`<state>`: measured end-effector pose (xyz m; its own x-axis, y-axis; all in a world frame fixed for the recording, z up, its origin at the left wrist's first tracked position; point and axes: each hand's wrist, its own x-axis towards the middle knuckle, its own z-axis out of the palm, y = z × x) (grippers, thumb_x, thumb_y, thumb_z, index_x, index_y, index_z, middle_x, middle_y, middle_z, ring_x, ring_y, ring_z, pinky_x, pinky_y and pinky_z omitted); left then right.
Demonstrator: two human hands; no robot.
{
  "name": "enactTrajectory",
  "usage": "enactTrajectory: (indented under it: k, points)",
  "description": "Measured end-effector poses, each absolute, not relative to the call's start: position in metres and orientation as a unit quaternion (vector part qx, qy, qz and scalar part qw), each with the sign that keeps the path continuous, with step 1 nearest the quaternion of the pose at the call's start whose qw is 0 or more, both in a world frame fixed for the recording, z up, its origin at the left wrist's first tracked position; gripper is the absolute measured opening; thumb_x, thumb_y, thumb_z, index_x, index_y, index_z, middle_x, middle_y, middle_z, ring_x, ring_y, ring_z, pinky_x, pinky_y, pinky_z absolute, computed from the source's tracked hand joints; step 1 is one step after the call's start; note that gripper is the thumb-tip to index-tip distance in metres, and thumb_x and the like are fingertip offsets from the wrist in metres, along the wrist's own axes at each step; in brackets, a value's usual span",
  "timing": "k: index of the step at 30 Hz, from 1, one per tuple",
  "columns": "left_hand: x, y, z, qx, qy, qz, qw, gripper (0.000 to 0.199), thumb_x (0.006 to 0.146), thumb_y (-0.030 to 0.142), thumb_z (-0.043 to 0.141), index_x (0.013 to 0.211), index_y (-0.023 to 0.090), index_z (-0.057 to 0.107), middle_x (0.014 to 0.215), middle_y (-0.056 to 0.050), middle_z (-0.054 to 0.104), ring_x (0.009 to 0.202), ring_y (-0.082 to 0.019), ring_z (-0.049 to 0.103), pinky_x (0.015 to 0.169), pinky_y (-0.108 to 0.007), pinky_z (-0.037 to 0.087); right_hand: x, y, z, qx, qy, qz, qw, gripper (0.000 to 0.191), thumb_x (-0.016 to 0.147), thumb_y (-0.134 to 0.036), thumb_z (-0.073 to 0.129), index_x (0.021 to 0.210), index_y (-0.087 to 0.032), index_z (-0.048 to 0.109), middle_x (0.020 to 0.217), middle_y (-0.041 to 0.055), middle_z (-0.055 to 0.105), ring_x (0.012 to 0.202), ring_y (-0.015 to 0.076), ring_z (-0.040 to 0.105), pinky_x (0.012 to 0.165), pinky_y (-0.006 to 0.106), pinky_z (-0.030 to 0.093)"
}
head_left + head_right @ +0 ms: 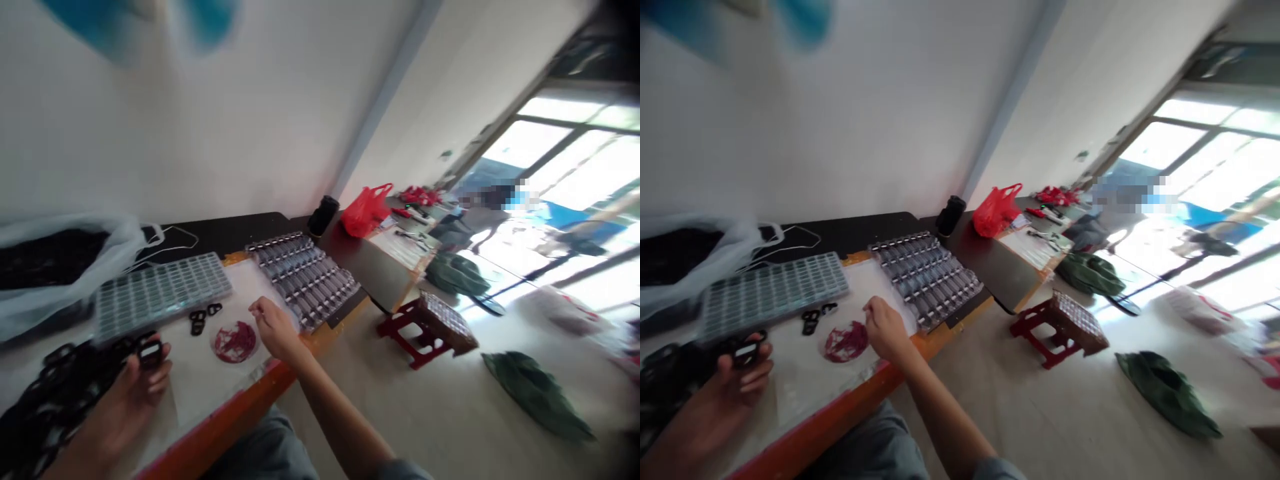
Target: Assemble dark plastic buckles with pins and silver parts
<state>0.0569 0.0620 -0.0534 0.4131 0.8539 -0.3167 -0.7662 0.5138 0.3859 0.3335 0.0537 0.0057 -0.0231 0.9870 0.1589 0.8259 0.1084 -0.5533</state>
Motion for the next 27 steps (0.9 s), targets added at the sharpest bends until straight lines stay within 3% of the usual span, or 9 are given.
enactTrajectory:
  k: [5,7,10,13,17,23,27]
  points:
    - [0.067,0.052,-0.010,0.067,0.322,0.520,0.788,0.041,0.057,0.020,0.093,0.093,0.020,0.073,0.080,-0.002,0.069,0.051,-0.009,0.052,0.044,-0.018,0.050,0.305,0.048,-0.006,-0.622,-0.695,0.251,0.259,0.019,0.099,-0.018,0.038,0.107,-0.021,0.055,0.107,0.0047,0.070,0.099,0.0164,0.065,0.088,0.027,0.045]
    - [0.069,0.054,0.000,0.050,0.330,0.527,0.781,0.032,0.064,0.017,0.089,0.091,0.018,0.072,0.078,-0.003,0.068,0.051,-0.009,0.052,0.043,-0.018,0.050,0.289,0.044,-0.004,-0.611,-0.709,0.258,0.242,0.019,0.098,-0.019,0.039,0.108,-0.021,0.056,0.108,0.0046,0.070,0.099,0.0170,0.065,0.089,0.028,0.046]
    - [0.064,0.059,0.006,0.021,0.325,0.543,0.774,0.008,0.086,0.017,0.070,0.093,0.017,0.070,0.079,-0.005,0.066,0.048,-0.008,0.051,0.038,-0.014,0.044,0.271,0.039,0.001,-0.578,-0.735,0.257,0.244,0.017,0.096,-0.020,0.043,0.105,-0.022,0.057,0.111,0.0055,0.069,0.102,0.0180,0.065,0.091,0.029,0.047]
    - [0.055,0.067,0.009,-0.004,0.309,0.569,0.762,0.025,0.101,0.017,0.043,0.096,0.016,0.068,0.080,-0.006,0.064,0.047,-0.006,0.050,0.037,-0.011,0.042,0.267,0.042,0.008,-0.524,-0.749,0.248,0.321,0.011,0.094,-0.021,0.048,0.096,-0.022,0.059,0.122,0.0086,0.065,0.117,0.0195,0.060,0.100,0.033,0.045]
    - [0.048,0.074,0.011,-0.023,0.301,0.590,0.749,0.042,0.104,0.020,0.024,0.099,0.016,0.066,0.081,-0.007,0.064,0.047,-0.006,0.050,0.039,-0.011,0.043,0.278,0.065,0.016,-0.484,-0.733,0.288,0.380,0.009,0.094,-0.024,0.052,0.091,-0.022,0.060,0.124,0.0098,0.064,0.119,0.0197,0.059,0.102,0.036,0.045]
    - [0.042,0.081,0.009,-0.025,0.296,0.595,0.746,0.041,0.105,0.022,0.026,0.102,0.013,0.065,0.081,-0.007,0.064,0.047,-0.006,0.049,0.039,-0.012,0.043,0.273,0.100,0.020,-0.430,-0.763,0.362,0.319,0.008,0.093,-0.021,0.053,0.089,-0.021,0.060,0.121,0.0093,0.069,0.117,0.0198,0.062,0.099,0.035,0.046]
    - [0.034,0.086,0.005,-0.016,0.284,0.617,0.734,0.020,0.100,0.019,0.047,0.102,0.015,0.066,0.083,-0.006,0.065,0.049,-0.006,0.050,0.040,-0.012,0.044,0.255,0.092,0.022,-0.392,-0.785,0.385,0.285,0.008,0.090,-0.017,0.056,0.088,-0.021,0.062,0.115,0.0058,0.071,0.107,0.0172,0.066,0.092,0.030,0.049]
